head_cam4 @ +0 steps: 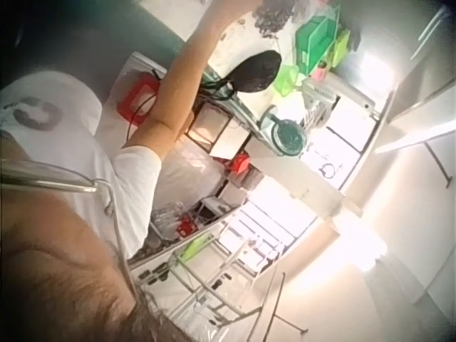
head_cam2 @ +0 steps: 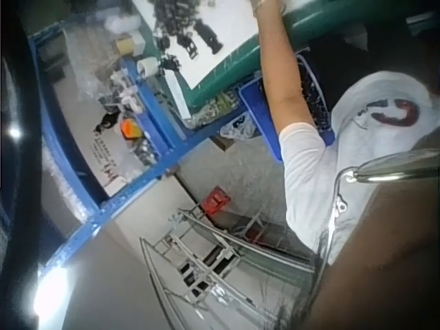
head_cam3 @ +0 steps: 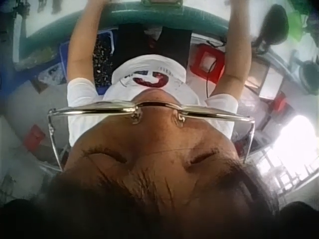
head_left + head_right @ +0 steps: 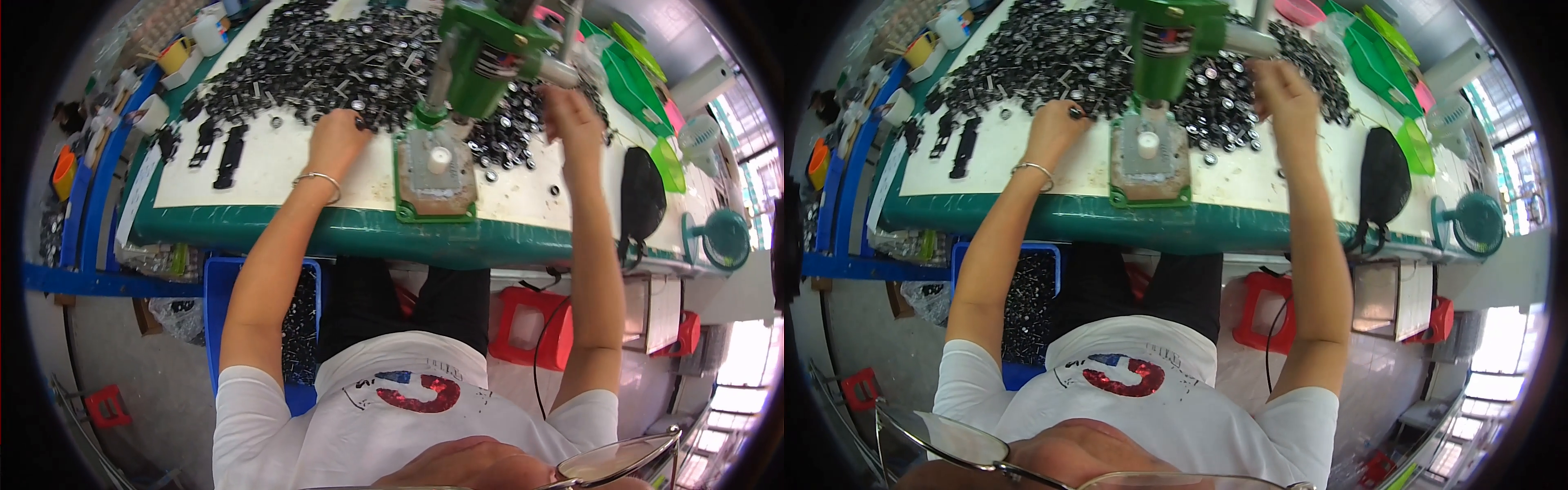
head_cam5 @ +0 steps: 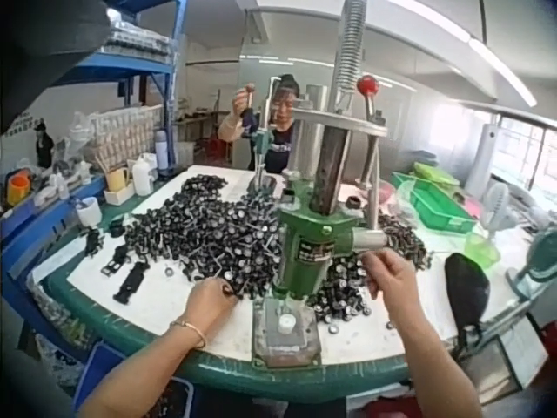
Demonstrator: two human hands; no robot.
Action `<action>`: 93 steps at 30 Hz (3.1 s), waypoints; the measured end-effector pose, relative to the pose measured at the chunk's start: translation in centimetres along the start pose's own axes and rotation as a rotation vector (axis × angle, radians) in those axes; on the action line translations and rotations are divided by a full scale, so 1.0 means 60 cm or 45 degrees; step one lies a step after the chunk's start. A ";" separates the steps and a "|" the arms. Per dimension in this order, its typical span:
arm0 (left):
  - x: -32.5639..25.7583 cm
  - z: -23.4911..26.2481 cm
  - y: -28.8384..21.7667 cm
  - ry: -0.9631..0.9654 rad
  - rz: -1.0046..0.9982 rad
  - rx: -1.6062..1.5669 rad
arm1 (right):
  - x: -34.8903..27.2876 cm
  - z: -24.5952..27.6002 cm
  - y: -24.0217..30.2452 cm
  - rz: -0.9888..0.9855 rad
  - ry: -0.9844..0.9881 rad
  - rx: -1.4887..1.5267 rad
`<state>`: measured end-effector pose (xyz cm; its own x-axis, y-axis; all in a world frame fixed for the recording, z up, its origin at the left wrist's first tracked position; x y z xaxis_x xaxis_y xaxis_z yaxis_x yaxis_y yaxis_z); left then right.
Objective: The person assembles small black plastic components by hand using a manual press.
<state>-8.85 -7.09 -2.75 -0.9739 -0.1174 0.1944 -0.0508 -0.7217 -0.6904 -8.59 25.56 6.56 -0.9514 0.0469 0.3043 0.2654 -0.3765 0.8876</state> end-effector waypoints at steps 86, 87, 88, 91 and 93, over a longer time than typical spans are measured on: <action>-0.084 -0.038 -0.135 0.353 0.037 -1.454 | -0.011 -0.010 0.302 1.113 -0.309 0.776; -0.087 -0.038 -0.135 0.347 0.037 -1.453 | -0.017 -0.012 0.305 1.080 -0.488 0.779; -0.091 -0.039 -0.136 0.365 0.049 -1.467 | -0.019 -0.013 0.305 1.083 -0.484 0.783; -0.090 -0.034 -0.142 0.396 0.037 -1.486 | -0.018 -0.010 0.302 1.048 -0.491 0.779; -0.086 -0.037 -0.138 0.438 0.116 -1.456 | -0.009 -0.010 0.304 1.027 -0.385 0.725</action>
<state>-3.87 1.03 0.43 -0.9833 0.1780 0.0366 0.0236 0.3248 -0.9455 -3.33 18.12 22.36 -0.3994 0.2349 0.8862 0.9167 0.0907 0.3891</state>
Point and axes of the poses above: each hand's wrist, its own x-axis towards the middle knuckle, its own z-axis out of the back of the hand, y = z × x, the point moved 4 cm from there along x, towards the middle knuckle, and after that the axes turned 7 degrees about -x, right-handed, at the moved point
